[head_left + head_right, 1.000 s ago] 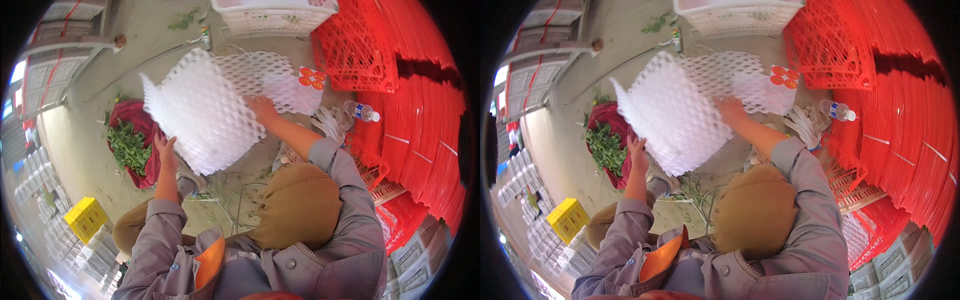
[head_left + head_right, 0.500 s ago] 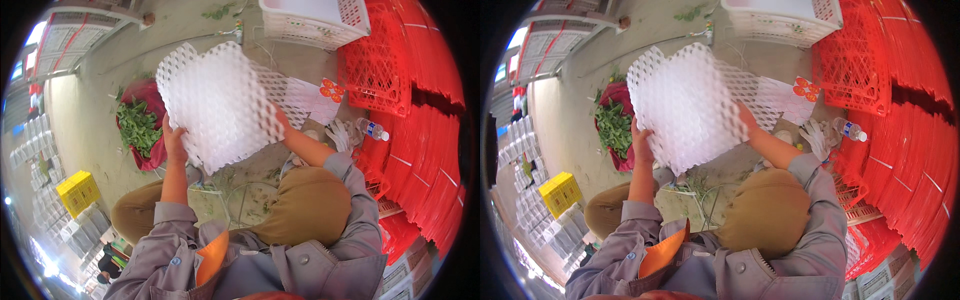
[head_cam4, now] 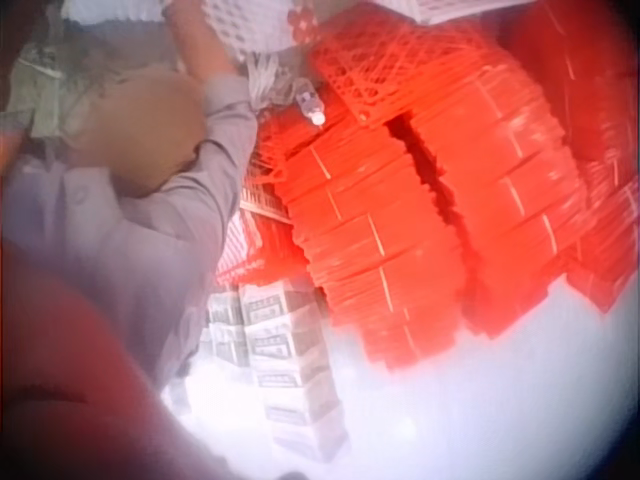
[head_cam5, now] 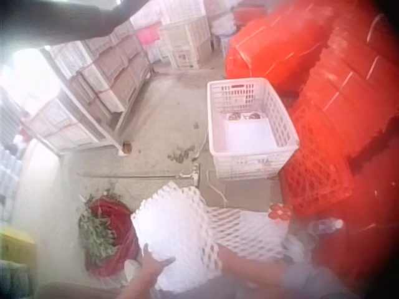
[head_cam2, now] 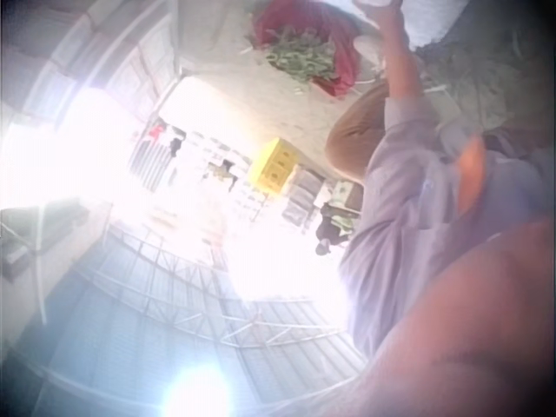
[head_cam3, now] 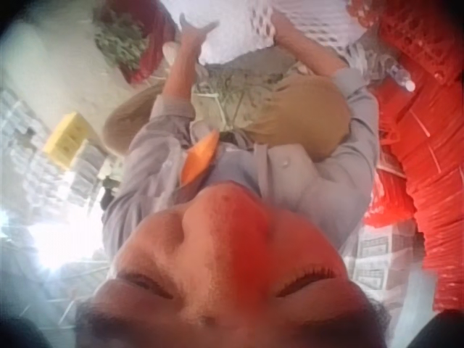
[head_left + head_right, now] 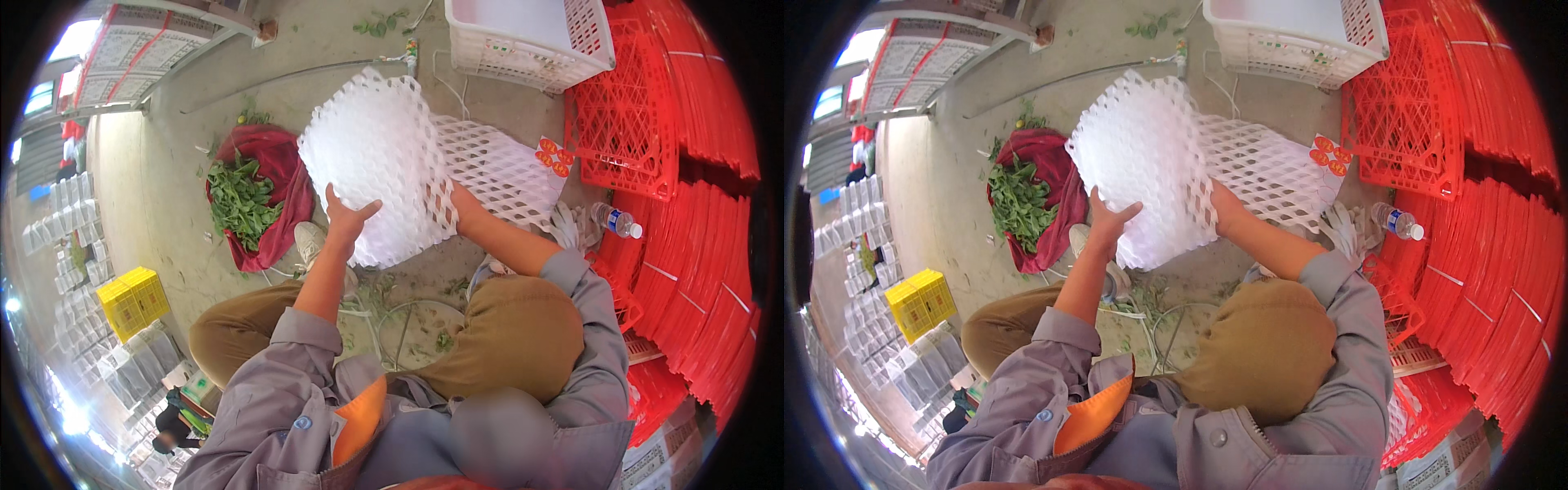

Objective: The person assembles red plastic crates by inserting white foam inserts and applying printed labels to the crate sides. They handle the crates one at a time, placing finished units into a nearby white basket.

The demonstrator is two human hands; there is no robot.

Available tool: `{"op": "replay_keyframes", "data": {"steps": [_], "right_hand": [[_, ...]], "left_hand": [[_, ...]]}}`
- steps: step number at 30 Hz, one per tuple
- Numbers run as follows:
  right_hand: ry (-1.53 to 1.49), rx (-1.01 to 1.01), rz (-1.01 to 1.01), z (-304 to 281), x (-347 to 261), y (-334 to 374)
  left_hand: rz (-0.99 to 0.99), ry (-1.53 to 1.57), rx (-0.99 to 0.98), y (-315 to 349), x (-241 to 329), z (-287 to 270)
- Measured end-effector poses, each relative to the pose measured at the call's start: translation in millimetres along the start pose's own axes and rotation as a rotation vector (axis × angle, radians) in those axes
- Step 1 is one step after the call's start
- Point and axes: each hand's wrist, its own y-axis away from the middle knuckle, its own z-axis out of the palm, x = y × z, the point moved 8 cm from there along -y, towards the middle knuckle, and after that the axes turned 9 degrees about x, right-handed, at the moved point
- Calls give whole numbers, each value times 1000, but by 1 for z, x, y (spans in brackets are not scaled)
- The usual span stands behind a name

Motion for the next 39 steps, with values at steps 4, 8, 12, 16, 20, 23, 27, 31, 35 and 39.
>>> {"op": "replay_keyframes", "data": {"steps": [4,8,12,16,20,23,27,31,35,39], "right_hand": [[1072,-76,-168,-40,-12,19],[1007,300,-87,-142,-21,45],[532,1073,274,-262,-57,100],[-116,936,-323,-232,-179,84],[-3,267,-696,-112,-304,42],[312,-87,-1045,-21,-334,39],[610,-270,-1066,25,-283,27],[871,-516,-1136,54,-206,28],[878,-474,-1112,50,-181,21],[903,-162,-929,-5,-178,6]], "left_hand": [[-227,81,4,-10,-41,22],[-90,-371,130,-17,-39,19],[122,-438,172,-16,-38,16],[370,-481,204,-15,-42,-2],[476,-476,147,-19,-21,-25],[114,732,-186,-13,12,-51],[-105,1234,-520,14,76,-85],[-19,762,-716,24,92,-75],[103,406,-670,21,68,-64],[5,321,-348,-1,25,-57]]}}
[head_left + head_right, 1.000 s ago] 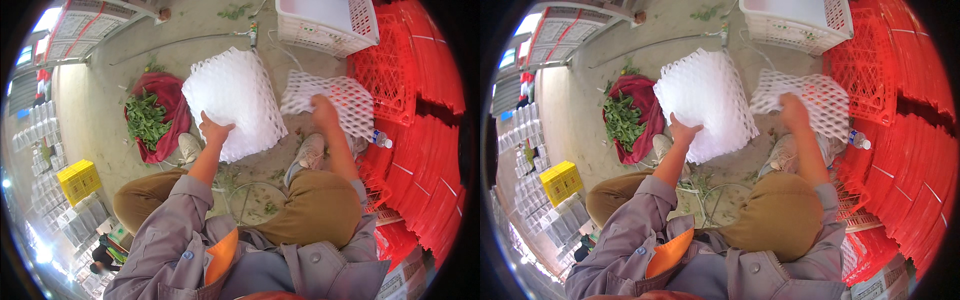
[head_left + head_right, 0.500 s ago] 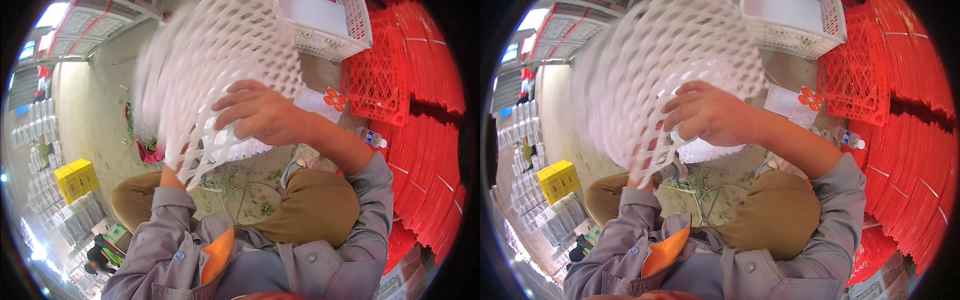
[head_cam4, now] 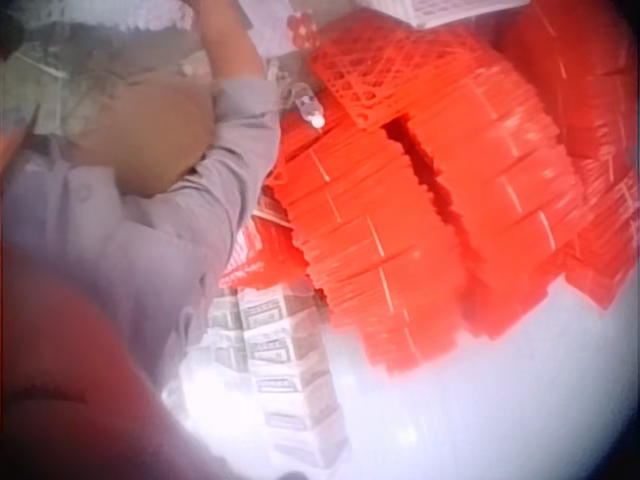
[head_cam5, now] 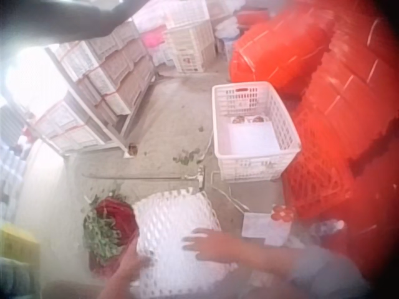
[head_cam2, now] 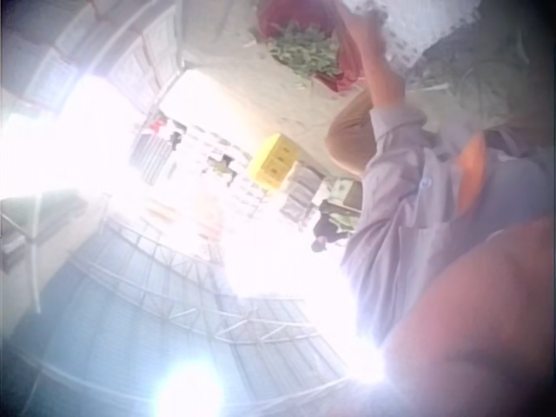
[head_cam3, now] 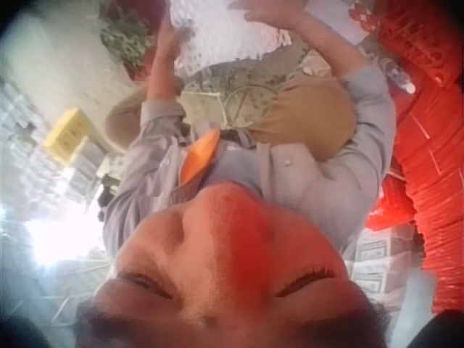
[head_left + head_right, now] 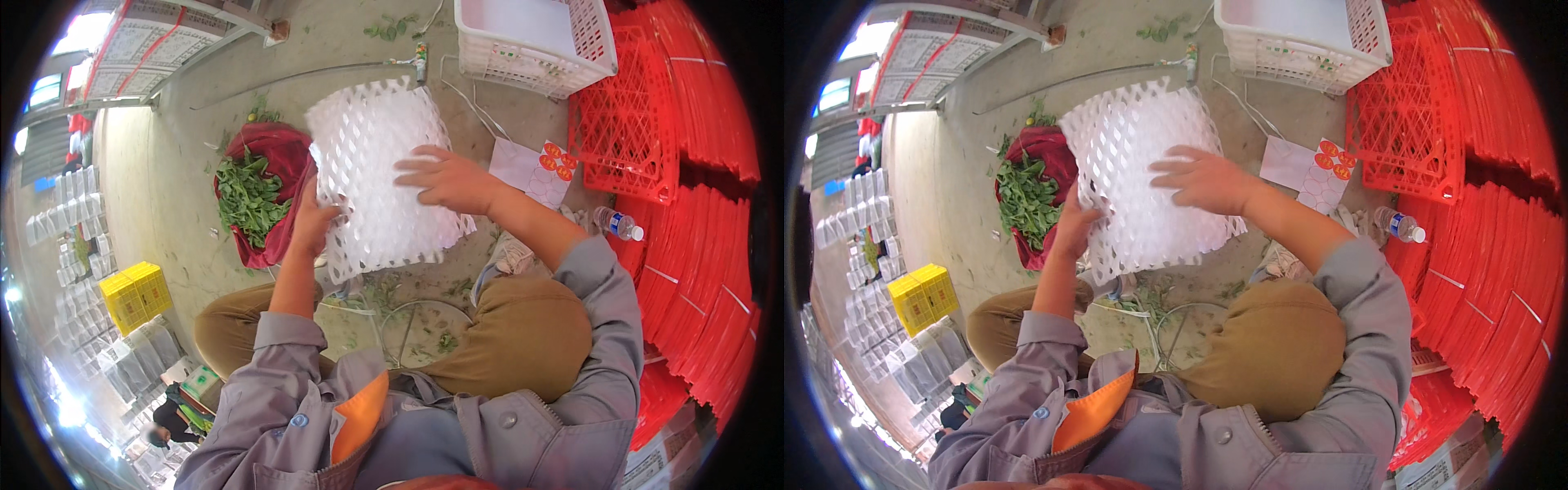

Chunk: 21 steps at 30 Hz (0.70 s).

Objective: The person assembles red plastic crates by inserting white foam inserts and applying printed labels to the crate sides. They handle the crates one at a time, placing finished units into a nearby white basket.

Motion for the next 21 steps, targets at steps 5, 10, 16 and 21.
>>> {"op": "replay_keyframes", "data": {"steps": [5,10,16,21], "right_hand": [[-78,-138,385,22,15,65],[62,31,413,22,8,84],[30,224,541,-20,30,102],[231,585,1102,-82,-8,241]], "left_hand": [[17,-25,137,-16,-58,-1],[148,-267,324,-17,-75,-14],[755,-951,631,13,6,13],[1040,-1369,137,26,8,113]]}}
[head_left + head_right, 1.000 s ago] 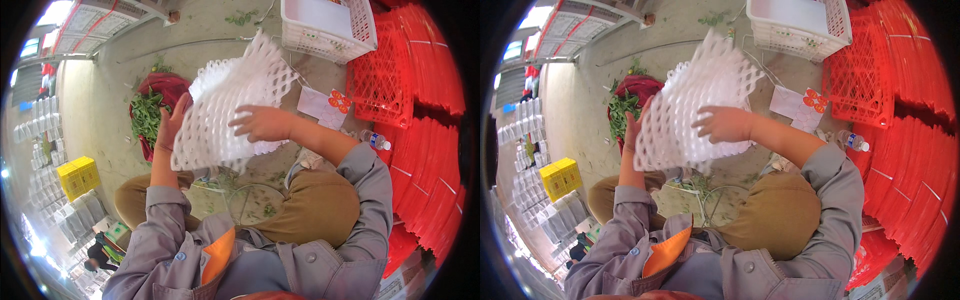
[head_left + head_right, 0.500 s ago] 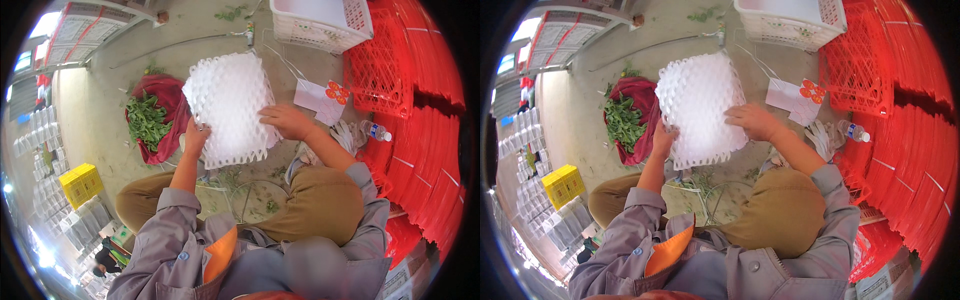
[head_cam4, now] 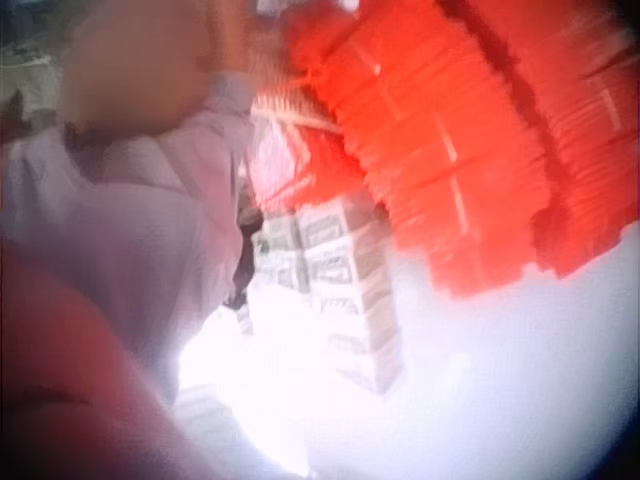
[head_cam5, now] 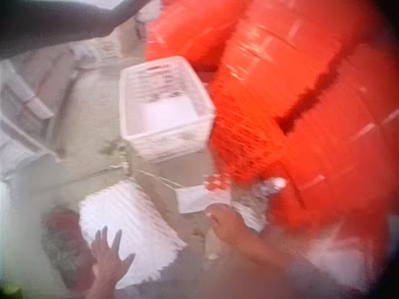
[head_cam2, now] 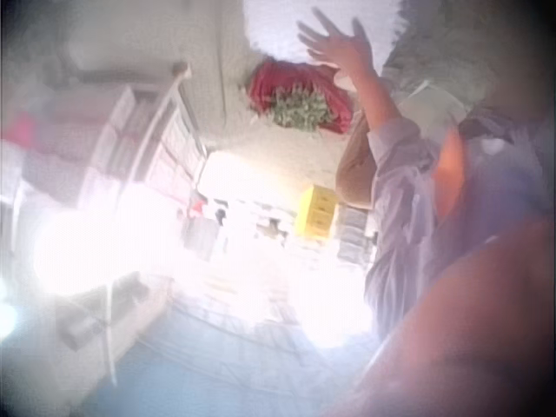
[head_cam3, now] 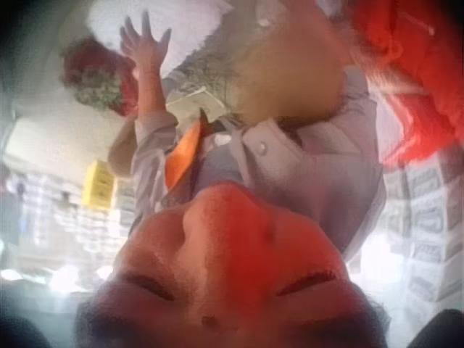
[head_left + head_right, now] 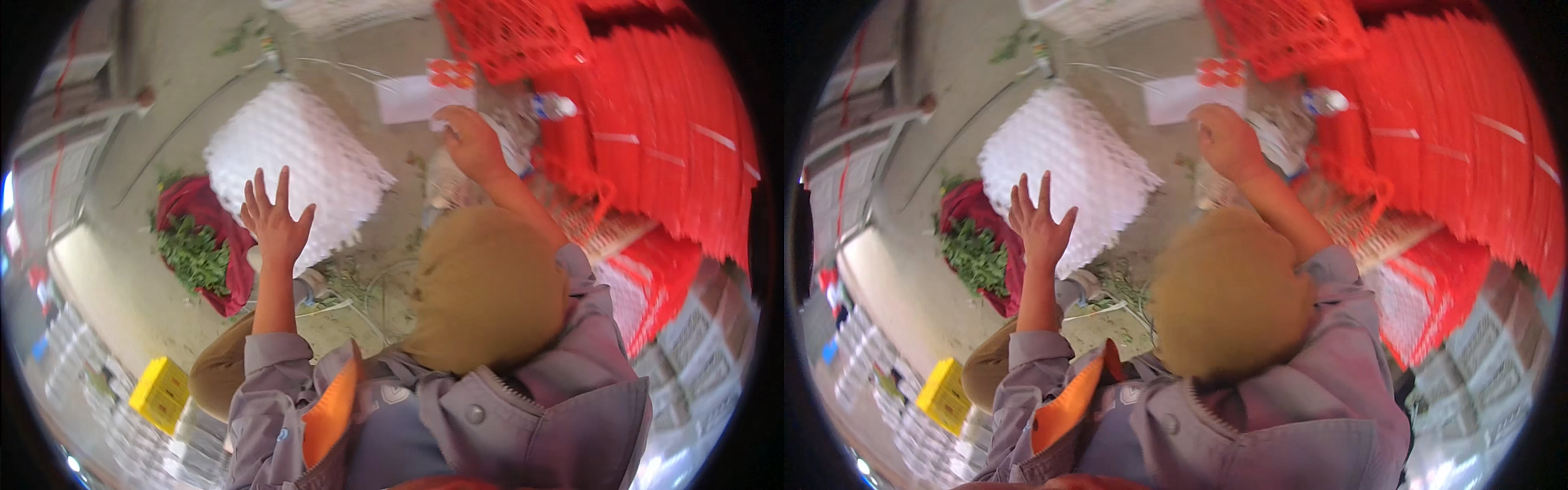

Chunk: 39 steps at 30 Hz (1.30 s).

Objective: The person assembles red plastic crates by inserting white foam inserts and applying printed labels to the crate sides. They handle the crates one at a time, placing finished units into a nearby white basket.

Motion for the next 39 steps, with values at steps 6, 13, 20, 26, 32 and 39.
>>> {"op": "replay_keyframes", "data": {"steps": [6,13,20,26,32,39], "right_hand": [[591,-151,687,-132,85,155],[896,302,722,-222,46,221],[419,295,921,-241,83,233],[496,468,572,-335,1,193],[480,690,99,-417,-252,58],[43,520,-447,-178,-503,-75]], "left_hand": [[-180,-55,-529,8,25,71],[102,213,-389,-34,41,-41],[118,358,-402,-43,40,-196],[177,600,-228,-24,51,-247],[220,1189,-174,-14,130,-258],[168,1922,-38,-13,107,-318]]}}
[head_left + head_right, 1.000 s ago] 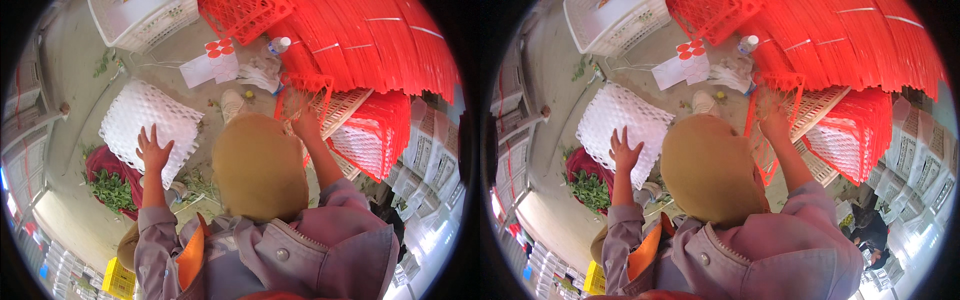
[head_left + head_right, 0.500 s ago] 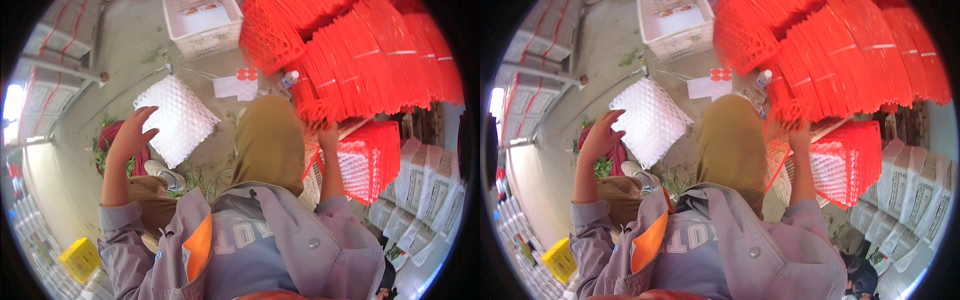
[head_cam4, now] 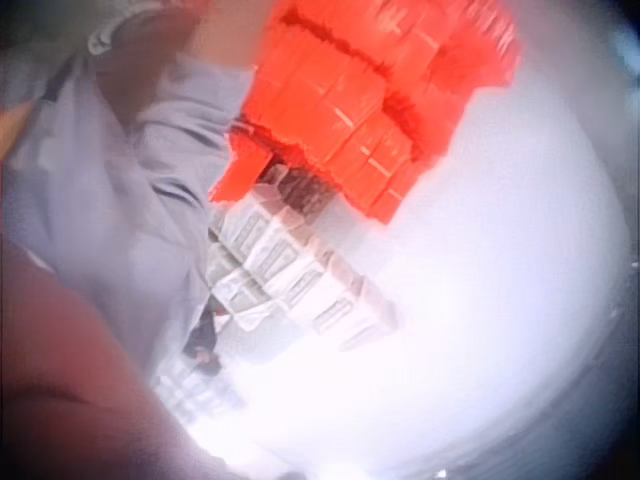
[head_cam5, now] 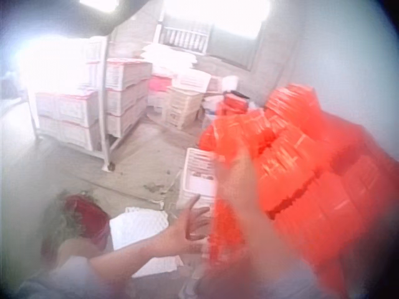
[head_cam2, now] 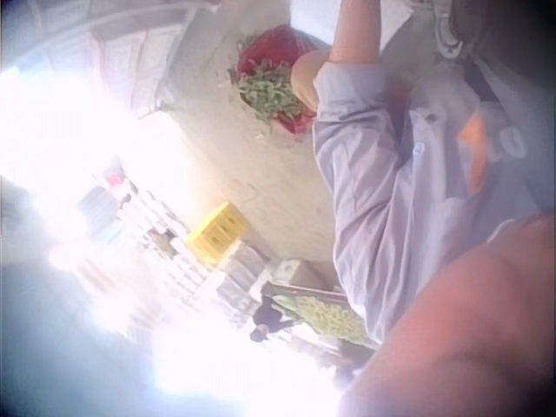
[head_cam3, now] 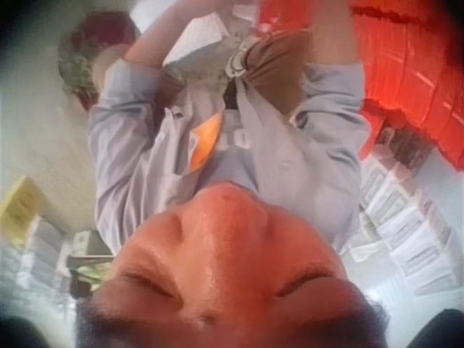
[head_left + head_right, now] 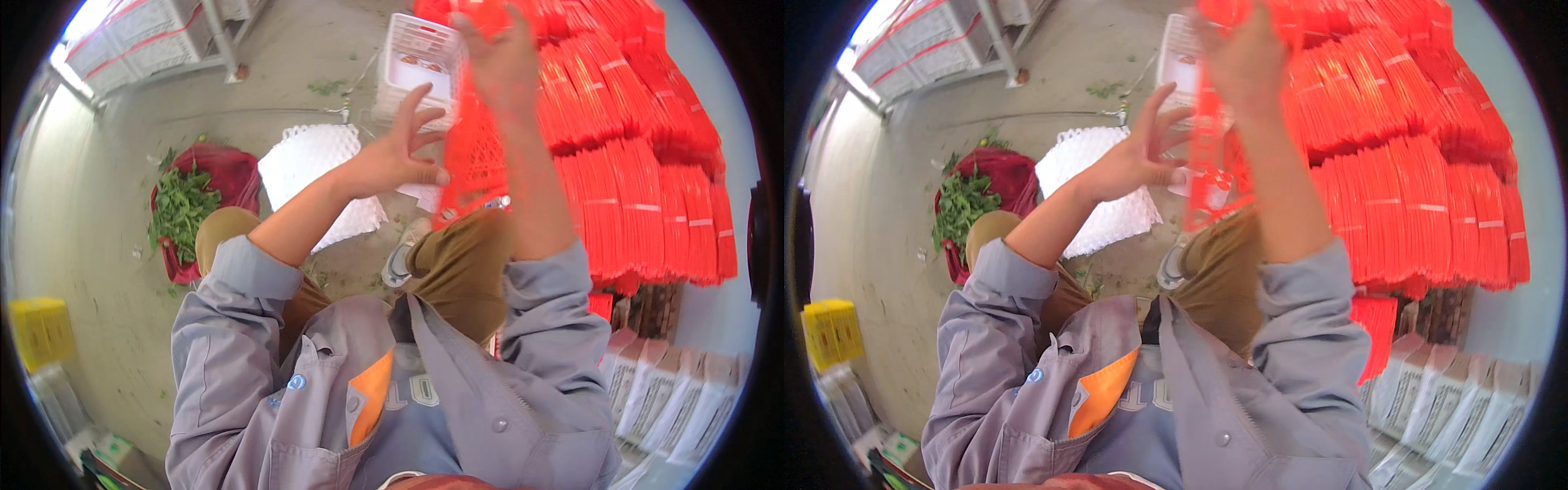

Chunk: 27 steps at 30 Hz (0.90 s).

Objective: The person assembles red plastic crates by inserting white foam inserts and applying printed labels to the crate sides. They handle the crates one at a time, placing finished units into a nearby white basket.

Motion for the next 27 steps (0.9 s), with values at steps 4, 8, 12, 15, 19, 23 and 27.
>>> {"op": "replay_keyframes", "data": {"steps": [4,8,12,15,19,23,27], "right_hand": [[-195,-398,-40,136,-32,68],[96,-290,-204,142,32,120],[-431,-848,1166,180,177,275],[-560,-800,1412,194,219,364],[-568,-775,1249,233,248,401],[-394,-825,1181,240,287,428],[-167,-754,1217,255,349,473]], "left_hand": [[-171,195,204,3,-7,-107],[-288,371,357,44,-29,-197],[-513,368,458,106,-86,-244],[-709,-42,627,149,-136,-289],[-781,-582,767,173,-177,-329],[-869,-826,665,177,-198,-327],[-911,-1233,507,162,-181,-326]]}}
